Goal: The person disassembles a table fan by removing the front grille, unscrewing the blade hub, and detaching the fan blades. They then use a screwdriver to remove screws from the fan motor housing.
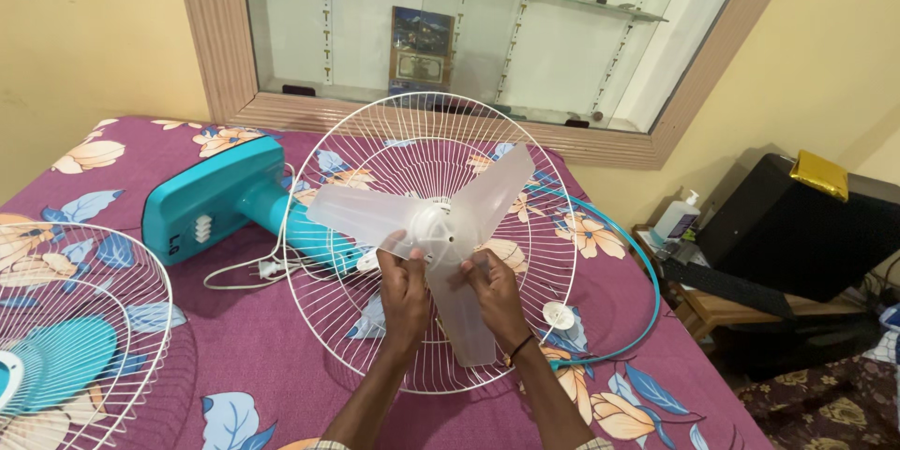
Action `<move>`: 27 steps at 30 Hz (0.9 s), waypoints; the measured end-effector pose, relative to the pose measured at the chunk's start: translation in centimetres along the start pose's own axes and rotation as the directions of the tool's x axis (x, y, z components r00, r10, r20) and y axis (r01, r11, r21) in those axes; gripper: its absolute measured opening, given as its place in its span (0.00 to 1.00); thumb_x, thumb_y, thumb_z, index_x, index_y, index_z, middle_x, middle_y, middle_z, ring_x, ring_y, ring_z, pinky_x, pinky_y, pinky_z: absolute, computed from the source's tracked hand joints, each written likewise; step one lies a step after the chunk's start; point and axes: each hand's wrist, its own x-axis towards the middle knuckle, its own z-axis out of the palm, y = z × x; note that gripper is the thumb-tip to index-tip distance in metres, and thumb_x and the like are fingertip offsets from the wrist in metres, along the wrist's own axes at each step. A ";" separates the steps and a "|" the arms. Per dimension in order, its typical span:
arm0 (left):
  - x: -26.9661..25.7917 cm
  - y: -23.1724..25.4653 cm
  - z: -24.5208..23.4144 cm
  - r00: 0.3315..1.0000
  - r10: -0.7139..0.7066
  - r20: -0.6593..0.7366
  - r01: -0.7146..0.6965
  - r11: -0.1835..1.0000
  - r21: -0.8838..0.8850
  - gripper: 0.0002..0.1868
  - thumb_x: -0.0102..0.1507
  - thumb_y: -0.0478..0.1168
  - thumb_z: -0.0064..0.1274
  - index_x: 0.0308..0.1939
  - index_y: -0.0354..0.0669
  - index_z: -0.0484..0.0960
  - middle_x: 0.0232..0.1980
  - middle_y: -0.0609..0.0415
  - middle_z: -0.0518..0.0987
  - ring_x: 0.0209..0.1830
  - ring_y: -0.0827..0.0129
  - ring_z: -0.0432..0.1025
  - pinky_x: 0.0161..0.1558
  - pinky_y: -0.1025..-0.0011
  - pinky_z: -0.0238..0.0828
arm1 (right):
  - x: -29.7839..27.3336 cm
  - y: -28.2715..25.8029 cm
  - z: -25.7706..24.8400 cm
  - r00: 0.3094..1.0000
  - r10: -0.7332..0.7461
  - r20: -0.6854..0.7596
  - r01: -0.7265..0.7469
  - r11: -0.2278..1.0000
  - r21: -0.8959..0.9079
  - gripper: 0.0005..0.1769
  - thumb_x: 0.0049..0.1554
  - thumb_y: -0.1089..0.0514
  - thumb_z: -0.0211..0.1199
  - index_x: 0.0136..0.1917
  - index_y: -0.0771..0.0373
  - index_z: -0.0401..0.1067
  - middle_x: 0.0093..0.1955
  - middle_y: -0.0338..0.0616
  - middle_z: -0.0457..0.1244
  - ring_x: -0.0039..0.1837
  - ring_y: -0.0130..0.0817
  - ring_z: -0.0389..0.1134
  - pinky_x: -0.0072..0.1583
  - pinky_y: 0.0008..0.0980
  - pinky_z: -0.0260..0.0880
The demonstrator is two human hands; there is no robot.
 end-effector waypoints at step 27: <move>-0.3 0.3 -0.4 0.911 0.327 0.250 -0.408 0.797 0.445 0.21 0.74 0.44 0.40 0.59 0.30 0.78 0.63 0.40 0.74 0.59 0.52 0.73 0.57 0.60 0.72 | -0.1 -0.8 -1.2 0.991 0.120 -0.060 -0.092 0.937 0.338 0.13 0.68 0.52 0.54 0.50 0.64 0.69 0.45 0.43 0.70 0.45 0.29 0.73 0.49 0.31 0.77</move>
